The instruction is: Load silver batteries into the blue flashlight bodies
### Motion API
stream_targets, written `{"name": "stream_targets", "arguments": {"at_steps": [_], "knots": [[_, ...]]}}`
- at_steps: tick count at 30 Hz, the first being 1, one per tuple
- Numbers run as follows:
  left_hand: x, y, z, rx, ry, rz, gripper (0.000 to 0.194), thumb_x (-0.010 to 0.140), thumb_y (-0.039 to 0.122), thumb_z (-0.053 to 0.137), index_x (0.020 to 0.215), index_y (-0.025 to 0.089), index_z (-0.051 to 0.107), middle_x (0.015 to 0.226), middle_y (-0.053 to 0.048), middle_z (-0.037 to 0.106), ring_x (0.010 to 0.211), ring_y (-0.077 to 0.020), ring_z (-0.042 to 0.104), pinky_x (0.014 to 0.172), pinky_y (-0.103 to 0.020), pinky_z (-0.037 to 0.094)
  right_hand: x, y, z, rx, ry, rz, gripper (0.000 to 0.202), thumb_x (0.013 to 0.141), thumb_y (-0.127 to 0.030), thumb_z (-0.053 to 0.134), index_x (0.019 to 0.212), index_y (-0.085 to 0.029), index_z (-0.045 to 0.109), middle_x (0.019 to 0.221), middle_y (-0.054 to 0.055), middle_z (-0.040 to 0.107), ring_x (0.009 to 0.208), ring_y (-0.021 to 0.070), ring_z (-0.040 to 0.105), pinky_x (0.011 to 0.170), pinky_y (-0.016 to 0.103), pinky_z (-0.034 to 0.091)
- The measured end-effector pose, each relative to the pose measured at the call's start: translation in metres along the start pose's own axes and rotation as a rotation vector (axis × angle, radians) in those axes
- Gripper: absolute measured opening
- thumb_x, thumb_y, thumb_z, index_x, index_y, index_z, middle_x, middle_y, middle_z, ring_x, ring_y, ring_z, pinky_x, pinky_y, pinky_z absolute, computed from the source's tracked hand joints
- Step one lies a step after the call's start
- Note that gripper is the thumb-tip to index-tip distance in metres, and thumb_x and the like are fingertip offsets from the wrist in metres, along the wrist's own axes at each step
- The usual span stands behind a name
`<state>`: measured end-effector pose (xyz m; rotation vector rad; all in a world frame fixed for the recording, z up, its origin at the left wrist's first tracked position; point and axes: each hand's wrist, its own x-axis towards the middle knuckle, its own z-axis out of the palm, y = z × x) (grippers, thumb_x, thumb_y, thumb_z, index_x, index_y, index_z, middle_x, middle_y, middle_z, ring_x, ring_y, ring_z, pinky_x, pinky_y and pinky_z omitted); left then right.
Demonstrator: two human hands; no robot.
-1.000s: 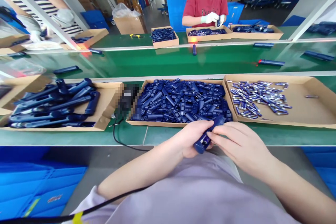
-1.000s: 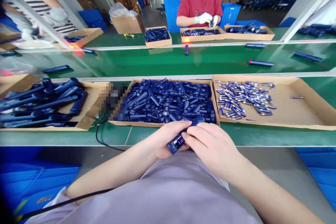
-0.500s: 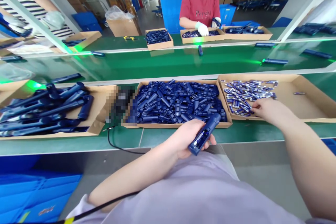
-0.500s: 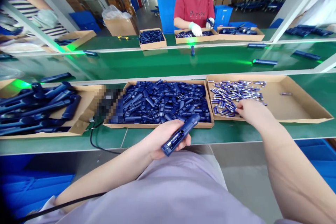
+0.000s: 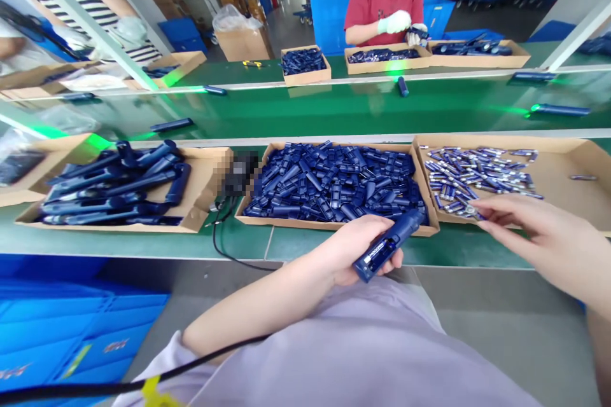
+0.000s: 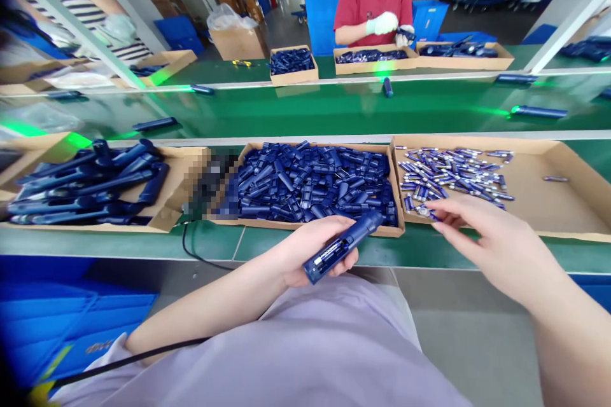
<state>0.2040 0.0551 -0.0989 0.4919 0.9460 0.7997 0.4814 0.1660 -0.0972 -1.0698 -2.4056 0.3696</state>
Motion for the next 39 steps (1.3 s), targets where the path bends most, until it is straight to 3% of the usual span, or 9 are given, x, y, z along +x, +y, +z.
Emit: {"name": "stream_targets", "arguments": {"at_steps": [3, 8, 13, 17, 21, 26, 31, 35, 39], "knots": [[0.002, -0.004, -0.001, -0.044, 0.007, 0.008, 0.038, 0.093, 0.044, 0.045, 0.081, 0.012, 0.061, 0.064, -0.008, 0.062, 0.047, -0.0111, 0.053, 0.043, -0.02, 0.04, -0.005, -0.047, 0.015, 0.125, -0.014, -0.106, 0.036, 0.093, -0.04, 0.053, 0.128, -0.034, 0.058, 0.105, 0.002, 0.068, 0.078, 0.0173, 0.068, 0.069, 0.029, 0.057], [0.003, -0.012, 0.003, -0.107, 0.108, 0.137, 0.035, 0.094, 0.044, 0.049, 0.085, 0.013, 0.061, 0.068, -0.004, 0.061, 0.05, -0.0097, 0.052, 0.047, -0.02, 0.039, -0.005, -0.106, 0.05, 0.609, 0.021, 0.089, 0.024, 0.091, -0.033, 0.062, 0.113, -0.024, 0.059, 0.095, 0.003, 0.069, 0.081, 0.0165, 0.069, 0.072, 0.027, 0.059], [0.0, -0.012, 0.005, -0.224, 0.151, 0.247, 0.03, 0.087, 0.042, 0.062, 0.077, 0.013, 0.06, 0.065, 0.0, 0.057, 0.053, -0.0081, 0.048, 0.055, -0.021, 0.04, -0.005, -0.127, 0.073, 0.455, 0.066, 0.077, 0.014, 0.09, -0.033, 0.064, 0.097, -0.022, 0.067, 0.091, 0.003, 0.07, 0.075, 0.0171, 0.067, 0.062, 0.027, 0.055], [-0.001, -0.013, 0.003, -0.273, 0.141, 0.29, 0.03, 0.082, 0.041, 0.068, 0.078, 0.012, 0.062, 0.068, -0.001, 0.059, 0.059, -0.0092, 0.051, 0.06, -0.021, 0.043, -0.003, -0.13, 0.081, 0.306, 0.171, -0.18, 0.009, 0.093, -0.024, 0.06, 0.099, -0.021, 0.066, 0.095, 0.005, 0.069, 0.085, 0.0189, 0.066, 0.072, 0.031, 0.054], [-0.006, -0.008, -0.003, -0.265, 0.213, 0.243, 0.028, 0.09, 0.039, 0.058, 0.082, 0.012, 0.062, 0.068, -0.001, 0.056, 0.053, -0.0075, 0.048, 0.052, -0.019, 0.04, 0.001, -0.126, 0.084, -0.024, 0.2, -0.403, 0.026, 0.094, -0.021, 0.055, 0.117, -0.016, 0.065, 0.111, 0.014, 0.061, 0.091, 0.024, 0.06, 0.079, 0.04, 0.049], [-0.029, 0.008, -0.019, -0.024, 0.185, 0.23, 0.02, 0.084, 0.032, 0.063, 0.085, 0.012, 0.063, 0.085, -0.007, 0.063, 0.059, -0.0076, 0.05, 0.051, -0.018, 0.039, 0.027, -0.093, 0.083, -0.032, 0.22, -0.175, 0.043, 0.098, -0.028, 0.046, 0.137, -0.013, 0.051, 0.122, 0.016, 0.057, 0.106, 0.0258, 0.057, 0.093, 0.04, 0.047], [-0.053, 0.02, -0.04, 0.058, 0.282, 0.237, 0.014, 0.081, 0.02, 0.062, 0.089, 0.009, 0.068, 0.086, -0.009, 0.063, 0.063, -0.0072, 0.049, 0.053, -0.016, 0.037, 0.079, -0.066, 0.103, -0.123, -0.094, -0.136, 0.021, 0.095, -0.026, 0.049, 0.092, -0.016, 0.067, 0.097, 0.009, 0.064, 0.092, 0.0235, 0.061, 0.084, 0.036, 0.05], [-0.067, 0.023, -0.053, 0.009, 0.299, 0.25, 0.021, 0.081, 0.015, 0.063, 0.101, 0.011, 0.07, 0.11, -0.012, 0.063, 0.068, -0.0061, 0.052, 0.057, -0.015, 0.043, 0.105, -0.069, 0.122, -0.18, -0.218, -0.216, 0.023, 0.09, -0.017, 0.052, 0.108, -0.013, 0.067, 0.108, 0.013, 0.062, 0.101, 0.0261, 0.059, 0.092, 0.038, 0.047], [-0.076, 0.022, -0.059, -0.016, 0.292, 0.254, 0.021, 0.081, 0.013, 0.065, 0.101, 0.011, 0.07, 0.109, -0.011, 0.063, 0.072, -0.0065, 0.053, 0.062, -0.015, 0.047, 0.111, -0.064, 0.12, -0.204, -0.283, -0.259, 0.023, 0.089, -0.016, 0.052, 0.107, -0.012, 0.067, 0.103, 0.013, 0.065, 0.097, 0.0264, 0.06, 0.088, 0.039, 0.048]]}}
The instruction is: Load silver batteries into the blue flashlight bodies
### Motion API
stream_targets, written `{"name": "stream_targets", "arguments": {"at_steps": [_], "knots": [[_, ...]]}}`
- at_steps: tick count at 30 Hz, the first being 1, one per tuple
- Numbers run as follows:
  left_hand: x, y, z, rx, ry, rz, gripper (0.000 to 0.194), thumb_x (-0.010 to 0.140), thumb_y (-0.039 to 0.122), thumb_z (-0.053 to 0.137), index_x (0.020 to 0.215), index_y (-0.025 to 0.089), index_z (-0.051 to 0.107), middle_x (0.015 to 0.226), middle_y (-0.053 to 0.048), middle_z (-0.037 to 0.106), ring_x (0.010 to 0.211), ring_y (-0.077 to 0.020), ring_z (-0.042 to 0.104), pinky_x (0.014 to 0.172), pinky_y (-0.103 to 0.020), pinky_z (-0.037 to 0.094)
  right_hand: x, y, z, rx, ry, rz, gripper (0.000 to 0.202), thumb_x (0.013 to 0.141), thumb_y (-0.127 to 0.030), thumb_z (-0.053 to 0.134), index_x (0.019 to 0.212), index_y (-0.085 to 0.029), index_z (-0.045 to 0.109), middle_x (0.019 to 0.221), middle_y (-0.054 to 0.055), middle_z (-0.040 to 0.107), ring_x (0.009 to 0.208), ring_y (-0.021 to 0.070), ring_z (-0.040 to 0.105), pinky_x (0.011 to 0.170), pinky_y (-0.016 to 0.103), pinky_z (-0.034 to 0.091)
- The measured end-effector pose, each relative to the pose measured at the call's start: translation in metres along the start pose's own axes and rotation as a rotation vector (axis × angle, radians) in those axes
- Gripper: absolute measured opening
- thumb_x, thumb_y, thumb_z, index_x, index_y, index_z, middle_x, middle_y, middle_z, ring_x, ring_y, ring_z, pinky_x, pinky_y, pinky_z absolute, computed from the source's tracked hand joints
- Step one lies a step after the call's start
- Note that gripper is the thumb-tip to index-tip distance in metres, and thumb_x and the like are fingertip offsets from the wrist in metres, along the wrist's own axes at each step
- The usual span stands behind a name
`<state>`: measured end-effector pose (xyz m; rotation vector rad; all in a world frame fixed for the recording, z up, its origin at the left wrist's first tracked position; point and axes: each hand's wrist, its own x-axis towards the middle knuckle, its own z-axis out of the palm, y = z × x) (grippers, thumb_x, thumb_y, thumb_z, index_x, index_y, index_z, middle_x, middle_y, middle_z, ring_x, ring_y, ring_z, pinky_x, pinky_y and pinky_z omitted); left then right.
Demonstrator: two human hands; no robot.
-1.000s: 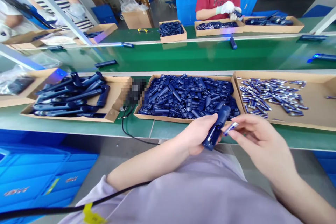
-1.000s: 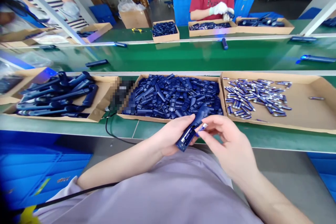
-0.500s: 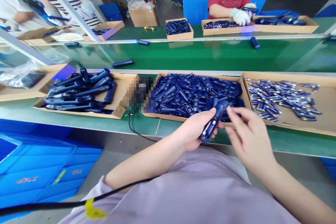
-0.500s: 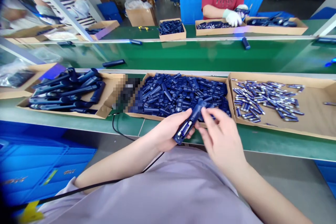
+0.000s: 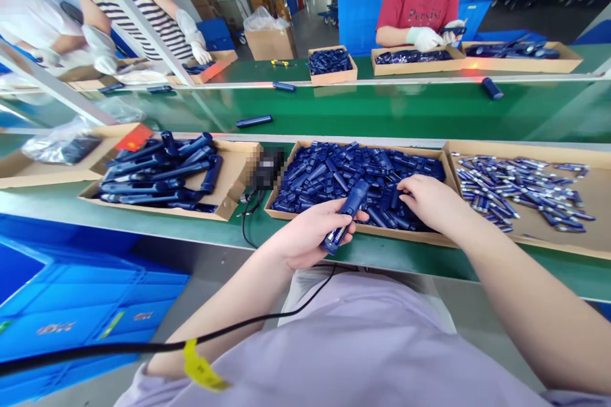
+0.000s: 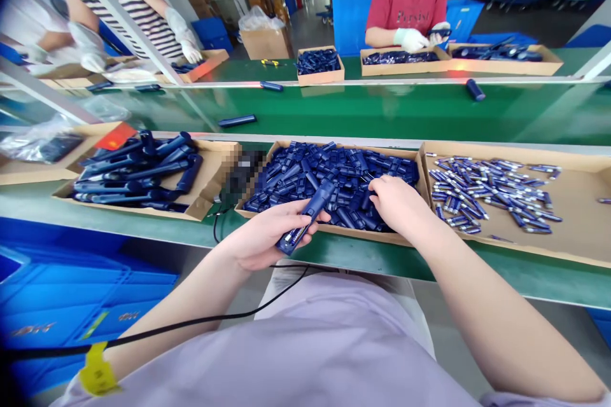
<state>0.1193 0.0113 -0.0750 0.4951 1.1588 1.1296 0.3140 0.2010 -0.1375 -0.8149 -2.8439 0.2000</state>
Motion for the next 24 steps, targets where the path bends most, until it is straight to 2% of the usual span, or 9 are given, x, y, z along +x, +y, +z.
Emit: {"name": "stream_targets", "arguments": {"at_steps": [4, 7, 9, 11, 14, 17, 19, 22, 24], "knots": [[-0.003, -0.003, -0.003, -0.031, -0.089, 0.02, 0.022, 0.087, 0.023, 0.063, 0.107, 0.014, 0.064, 0.117, -0.013, 0.061, 0.073, -0.0082, 0.057, 0.061, -0.017, 0.051, -0.007, 0.013, -0.008, 0.004, -0.083, -0.082, 0.022, 0.083, -0.014, 0.058, 0.102, -0.015, 0.068, 0.1, 0.01, 0.068, 0.094, 0.0257, 0.06, 0.081, 0.037, 0.049], [-0.003, -0.006, -0.002, 0.009, -0.19, 0.007, 0.033, 0.091, 0.036, 0.058, 0.12, 0.022, 0.054, 0.125, -0.014, 0.059, 0.07, -0.0138, 0.062, 0.05, -0.023, 0.052, -0.005, 0.019, -0.014, 0.036, -0.15, -0.179, 0.02, 0.08, -0.012, 0.06, 0.097, -0.019, 0.068, 0.097, 0.005, 0.067, 0.091, 0.022, 0.06, 0.079, 0.033, 0.048], [-0.003, -0.008, 0.002, 0.03, -0.227, 0.001, 0.033, 0.091, 0.038, 0.057, 0.119, 0.022, 0.052, 0.117, -0.013, 0.061, 0.064, -0.0123, 0.06, 0.045, -0.02, 0.047, -0.002, 0.021, -0.018, 0.059, -0.164, -0.214, 0.017, 0.081, -0.012, 0.058, 0.093, -0.021, 0.068, 0.094, 0.004, 0.067, 0.089, 0.0202, 0.06, 0.078, 0.031, 0.048], [-0.003, -0.01, 0.005, 0.003, -0.232, 0.011, 0.025, 0.091, 0.033, 0.058, 0.11, 0.017, 0.056, 0.108, -0.012, 0.061, 0.06, -0.0077, 0.053, 0.046, -0.017, 0.042, -0.001, 0.022, -0.023, 0.059, -0.139, -0.203, 0.015, 0.084, -0.016, 0.055, 0.091, -0.02, 0.067, 0.094, 0.005, 0.067, 0.088, 0.0207, 0.061, 0.077, 0.032, 0.048], [-0.001, -0.014, 0.009, -0.063, -0.216, 0.008, 0.016, 0.09, 0.024, 0.057, 0.101, 0.013, 0.058, 0.105, -0.01, 0.059, 0.063, -0.0058, 0.048, 0.049, -0.015, 0.039, -0.009, 0.017, -0.03, 0.166, 0.034, -0.031, 0.024, 0.091, -0.029, 0.051, 0.109, -0.019, 0.065, 0.097, 0.007, 0.068, 0.079, 0.0204, 0.062, 0.073, 0.034, 0.049], [0.001, -0.018, 0.009, -0.082, -0.235, 0.021, 0.017, 0.091, 0.021, 0.055, 0.105, 0.013, 0.058, 0.109, -0.011, 0.058, 0.066, -0.006, 0.048, 0.05, -0.015, 0.039, -0.027, -0.002, -0.033, 0.605, 0.245, 0.167, 0.039, 0.093, -0.042, 0.054, 0.126, -0.022, 0.059, 0.101, 0.006, 0.067, 0.075, 0.017, 0.062, 0.07, 0.031, 0.052], [0.002, -0.02, 0.009, -0.081, -0.277, 0.036, 0.02, 0.092, 0.021, 0.054, 0.11, 0.013, 0.057, 0.112, -0.011, 0.056, 0.07, -0.0067, 0.049, 0.053, -0.016, 0.042, -0.041, -0.02, -0.032, 0.854, 0.3, 0.172, 0.043, 0.092, -0.044, 0.058, 0.13, -0.025, 0.057, 0.108, 0.006, 0.065, 0.081, 0.0161, 0.061, 0.073, 0.03, 0.053], [0.003, -0.02, 0.009, -0.087, -0.338, 0.055, 0.024, 0.092, 0.019, 0.054, 0.115, 0.014, 0.057, 0.113, -0.01, 0.055, 0.072, -0.0074, 0.05, 0.055, -0.017, 0.043, -0.056, -0.046, -0.029, 0.893, 0.374, 0.164, 0.039, 0.091, -0.04, 0.062, 0.127, -0.027, 0.06, 0.109, 0.005, 0.063, 0.086, 0.016, 0.058, 0.077, 0.03, 0.052], [0.004, -0.02, 0.011, -0.095, -0.361, 0.074, 0.025, 0.091, 0.017, 0.054, 0.116, 0.015, 0.056, 0.11, -0.009, 0.055, 0.069, -0.0069, 0.049, 0.053, -0.017, 0.041, -0.061, -0.057, -0.031, 0.855, 0.462, 0.19, 0.033, 0.095, -0.038, 0.057, 0.125, -0.026, 0.062, 0.105, 0.006, 0.063, 0.087, 0.0166, 0.058, 0.075, 0.03, 0.052]]}}
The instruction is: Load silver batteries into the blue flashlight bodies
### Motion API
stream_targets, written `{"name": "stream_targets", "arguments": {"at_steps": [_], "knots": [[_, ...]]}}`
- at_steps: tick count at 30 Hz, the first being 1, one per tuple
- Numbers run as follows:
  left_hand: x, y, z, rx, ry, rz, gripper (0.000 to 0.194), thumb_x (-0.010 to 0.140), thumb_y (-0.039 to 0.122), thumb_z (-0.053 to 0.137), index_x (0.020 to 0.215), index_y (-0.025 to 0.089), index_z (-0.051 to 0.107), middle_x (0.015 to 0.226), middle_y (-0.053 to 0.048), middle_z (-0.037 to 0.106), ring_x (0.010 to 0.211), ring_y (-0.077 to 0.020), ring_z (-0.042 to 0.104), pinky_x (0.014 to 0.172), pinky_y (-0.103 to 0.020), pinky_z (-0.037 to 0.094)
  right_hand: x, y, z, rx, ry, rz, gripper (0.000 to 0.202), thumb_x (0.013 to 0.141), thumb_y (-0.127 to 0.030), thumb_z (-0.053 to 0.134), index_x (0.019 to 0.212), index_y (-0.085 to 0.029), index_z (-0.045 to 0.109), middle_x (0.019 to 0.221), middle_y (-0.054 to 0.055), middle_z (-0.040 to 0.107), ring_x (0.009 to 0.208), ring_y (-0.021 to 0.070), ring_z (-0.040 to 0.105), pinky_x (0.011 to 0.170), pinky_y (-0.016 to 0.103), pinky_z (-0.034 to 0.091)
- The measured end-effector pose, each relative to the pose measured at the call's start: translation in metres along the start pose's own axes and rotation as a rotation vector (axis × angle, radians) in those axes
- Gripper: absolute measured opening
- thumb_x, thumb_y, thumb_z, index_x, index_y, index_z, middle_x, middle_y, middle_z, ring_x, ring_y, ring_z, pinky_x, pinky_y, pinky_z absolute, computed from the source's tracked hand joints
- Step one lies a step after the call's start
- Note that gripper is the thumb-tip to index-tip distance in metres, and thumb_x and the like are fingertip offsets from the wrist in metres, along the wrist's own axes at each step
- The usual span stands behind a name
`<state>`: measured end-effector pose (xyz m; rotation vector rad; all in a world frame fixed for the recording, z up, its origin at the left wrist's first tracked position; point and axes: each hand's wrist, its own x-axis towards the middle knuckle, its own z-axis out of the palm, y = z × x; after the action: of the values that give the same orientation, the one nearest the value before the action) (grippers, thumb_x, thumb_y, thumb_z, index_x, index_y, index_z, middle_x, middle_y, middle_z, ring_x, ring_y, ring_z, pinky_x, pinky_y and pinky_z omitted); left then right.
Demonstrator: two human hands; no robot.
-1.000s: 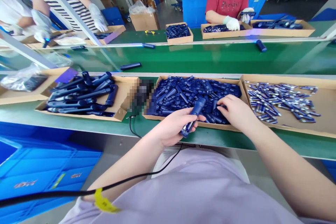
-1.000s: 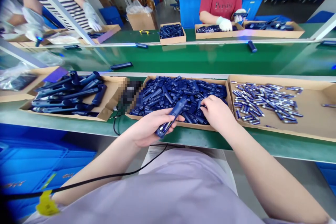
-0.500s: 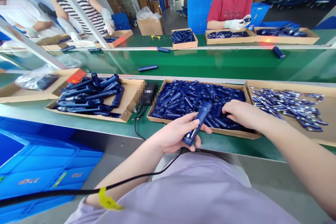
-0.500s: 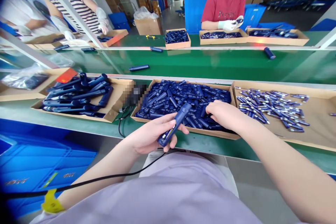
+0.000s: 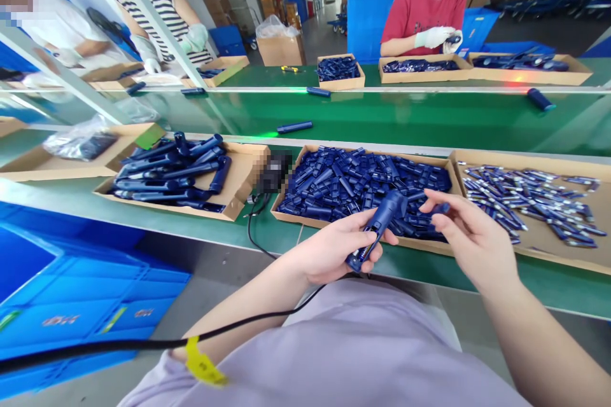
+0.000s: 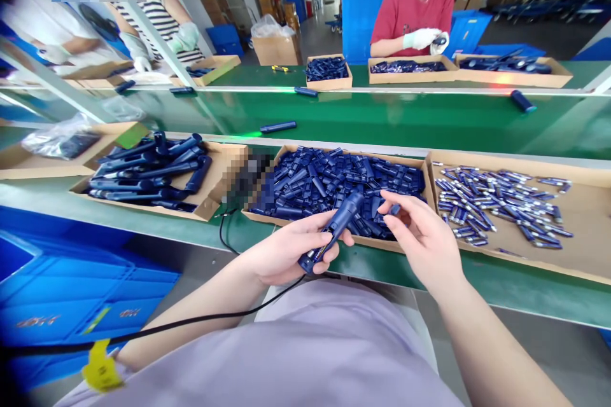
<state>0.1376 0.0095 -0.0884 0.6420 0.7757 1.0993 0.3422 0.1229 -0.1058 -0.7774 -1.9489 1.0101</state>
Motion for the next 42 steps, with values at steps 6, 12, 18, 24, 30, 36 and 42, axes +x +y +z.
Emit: {"name": "stream_targets", "arguments": {"at_steps": [6, 12, 18, 24, 30, 36, 42], "knots": [[0.003, -0.005, 0.003, 0.015, -0.001, 0.034, 0.019, 0.089, 0.017, 0.056, 0.107, 0.013, 0.058, 0.111, -0.011, 0.057, 0.065, -0.0064, 0.049, 0.051, -0.018, 0.039, -0.005, -0.018, 0.004, -0.033, 0.16, -0.08, 0.036, 0.101, -0.035, 0.044, 0.128, -0.021, 0.062, 0.114, 0.011, 0.059, 0.088, 0.0172, 0.059, 0.067, 0.03, 0.055], [0.001, -0.007, 0.006, -0.037, 0.067, -0.012, 0.027, 0.091, 0.023, 0.053, 0.117, 0.017, 0.051, 0.101, -0.01, 0.063, 0.067, -0.0103, 0.058, 0.058, -0.021, 0.049, -0.008, -0.018, 0.011, 0.085, 0.158, 0.033, 0.025, 0.096, -0.033, 0.056, 0.118, -0.025, 0.066, 0.101, 0.006, 0.067, 0.074, 0.0139, 0.065, 0.069, 0.027, 0.059], [-0.004, -0.005, 0.011, -0.004, 0.087, -0.083, 0.014, 0.093, 0.032, 0.051, 0.094, 0.019, 0.045, 0.085, 0.001, 0.051, 0.047, -0.0042, 0.045, 0.037, -0.014, 0.03, -0.012, -0.015, 0.011, 0.134, 0.159, 0.062, 0.025, 0.094, -0.034, 0.06, 0.116, -0.025, 0.067, 0.102, 0.006, 0.067, 0.075, 0.0128, 0.067, 0.072, 0.025, 0.059], [-0.003, -0.007, 0.013, 0.025, 0.089, -0.031, 0.013, 0.091, 0.028, 0.053, 0.094, 0.018, 0.045, 0.087, 0.0, 0.05, 0.046, -0.0036, 0.043, 0.037, -0.015, 0.03, -0.01, -0.017, 0.012, 0.195, 0.175, 0.117, 0.025, 0.089, -0.034, 0.066, 0.112, -0.026, 0.069, 0.09, 0.003, 0.068, 0.074, 0.014, 0.067, 0.071, 0.025, 0.059], [0.006, -0.012, 0.009, -0.008, 0.075, -0.04, 0.04, 0.094, 0.056, 0.043, 0.118, 0.023, 0.046, 0.087, -0.002, 0.05, 0.063, -0.011, 0.054, 0.054, -0.023, 0.049, -0.01, -0.036, 0.029, 0.127, -0.061, 0.134, 0.02, 0.09, -0.033, 0.062, 0.106, -0.025, 0.071, 0.095, 0.002, 0.071, 0.08, 0.0158, 0.068, 0.074, 0.026, 0.058], [0.008, -0.012, 0.012, -0.003, 0.108, -0.006, 0.045, 0.094, 0.057, 0.044, 0.122, 0.022, 0.046, 0.078, 0.0, 0.05, 0.064, -0.0114, 0.053, 0.056, -0.021, 0.048, -0.012, -0.043, 0.03, -0.074, -0.141, 0.092, 0.02, 0.089, -0.029, 0.057, 0.102, -0.026, 0.073, 0.094, -0.001, 0.071, 0.078, 0.0138, 0.067, 0.071, 0.022, 0.056], [0.01, -0.017, 0.014, 0.048, 0.126, 0.069, 0.051, 0.091, 0.056, 0.051, 0.129, 0.023, 0.044, 0.079, 0.001, 0.051, 0.062, -0.0098, 0.052, 0.054, -0.02, 0.048, -0.016, -0.04, 0.03, -0.197, -0.131, -0.083, 0.018, 0.093, -0.028, 0.055, 0.103, -0.026, 0.07, 0.096, 0.001, 0.07, 0.081, 0.0158, 0.066, 0.078, 0.028, 0.055]]}}
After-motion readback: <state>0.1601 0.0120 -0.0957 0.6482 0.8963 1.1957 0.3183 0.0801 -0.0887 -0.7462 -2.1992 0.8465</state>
